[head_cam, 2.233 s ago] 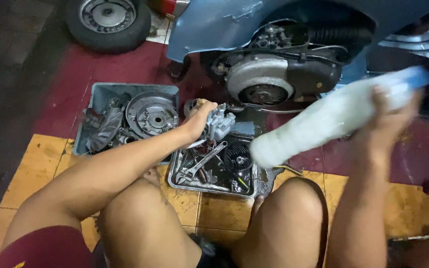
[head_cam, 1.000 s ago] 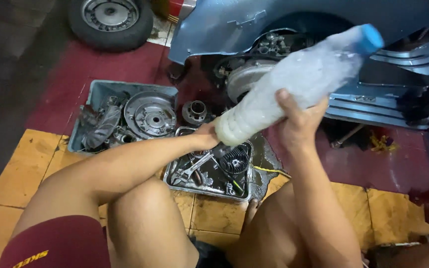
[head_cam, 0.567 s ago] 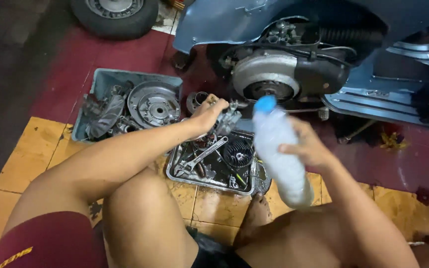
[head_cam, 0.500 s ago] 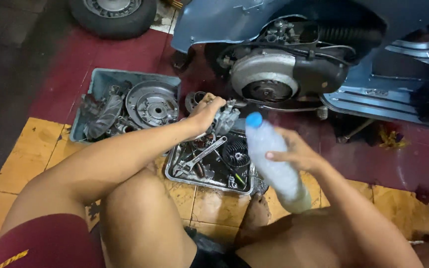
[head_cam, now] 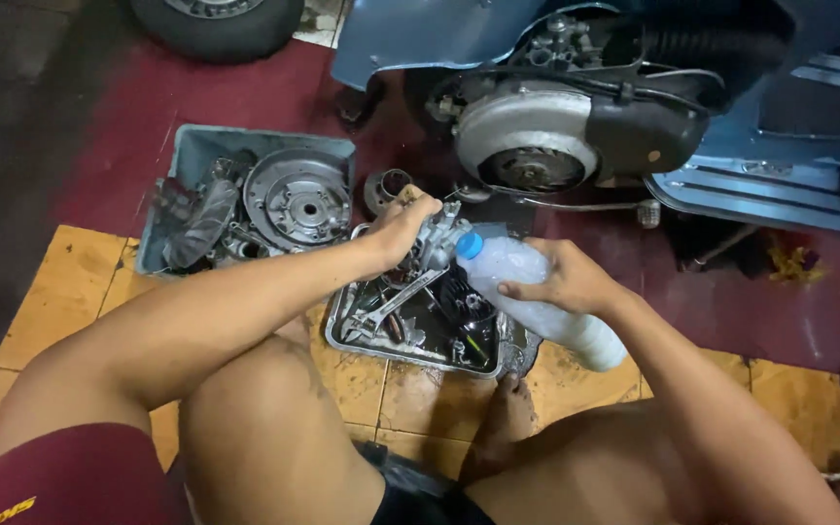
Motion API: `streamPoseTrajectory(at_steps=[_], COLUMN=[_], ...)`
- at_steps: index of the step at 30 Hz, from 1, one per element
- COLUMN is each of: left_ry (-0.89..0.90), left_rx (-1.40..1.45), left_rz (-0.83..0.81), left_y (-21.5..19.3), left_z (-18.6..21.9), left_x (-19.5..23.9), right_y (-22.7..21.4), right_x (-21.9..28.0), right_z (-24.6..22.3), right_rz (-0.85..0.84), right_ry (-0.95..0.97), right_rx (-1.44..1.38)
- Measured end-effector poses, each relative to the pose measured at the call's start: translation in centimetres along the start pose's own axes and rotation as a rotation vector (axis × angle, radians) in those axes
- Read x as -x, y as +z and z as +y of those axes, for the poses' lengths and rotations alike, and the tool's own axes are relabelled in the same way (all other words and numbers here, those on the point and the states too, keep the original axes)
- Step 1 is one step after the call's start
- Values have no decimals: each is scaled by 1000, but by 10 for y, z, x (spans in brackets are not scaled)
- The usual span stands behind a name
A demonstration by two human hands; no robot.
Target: The person pours liquid from a plastic bottle onto a scooter engine part held in their left hand. They then use a toothbrush to scrub the part thoroughly while sitting on the floor next to a tray of tools and other disassembled scooter components.
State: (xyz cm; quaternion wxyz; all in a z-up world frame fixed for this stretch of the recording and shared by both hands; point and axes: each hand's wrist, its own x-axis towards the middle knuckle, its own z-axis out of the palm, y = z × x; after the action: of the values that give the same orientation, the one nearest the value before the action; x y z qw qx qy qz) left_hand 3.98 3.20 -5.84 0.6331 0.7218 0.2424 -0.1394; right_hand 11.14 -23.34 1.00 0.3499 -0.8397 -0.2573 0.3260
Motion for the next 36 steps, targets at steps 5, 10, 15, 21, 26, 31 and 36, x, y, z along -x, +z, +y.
streamPoseTrajectory(at_steps=[5, 10, 15, 21, 26, 31, 36], left_ry=[59, 69, 116, 104, 88, 77, 77], left_rx=[5, 13, 79, 72, 47, 48, 58], left_rz=[9, 47, 92, 124, 119, 113, 100], left_y=[1, 3, -2, 4, 2, -2, -4], left_z=[-13, -2, -1, -9, -3, 1, 4], left_x=[-17, -8, -9, -23, -14, -7, 5], right_y=[-4, -11, -17, -15, -18, -14, -13], right_x=[-5, -7, -7, -12, -7, -5, -2], right_z=[-1, -3, -4, 2, 4, 2, -8], right_rz=[-22, -36, -37, -43, -19, -29, -3], right_ry=[-32, -28, 13, 67, 74, 72, 29], right_rx=[-5, 43, 79, 165, 164, 127, 153])
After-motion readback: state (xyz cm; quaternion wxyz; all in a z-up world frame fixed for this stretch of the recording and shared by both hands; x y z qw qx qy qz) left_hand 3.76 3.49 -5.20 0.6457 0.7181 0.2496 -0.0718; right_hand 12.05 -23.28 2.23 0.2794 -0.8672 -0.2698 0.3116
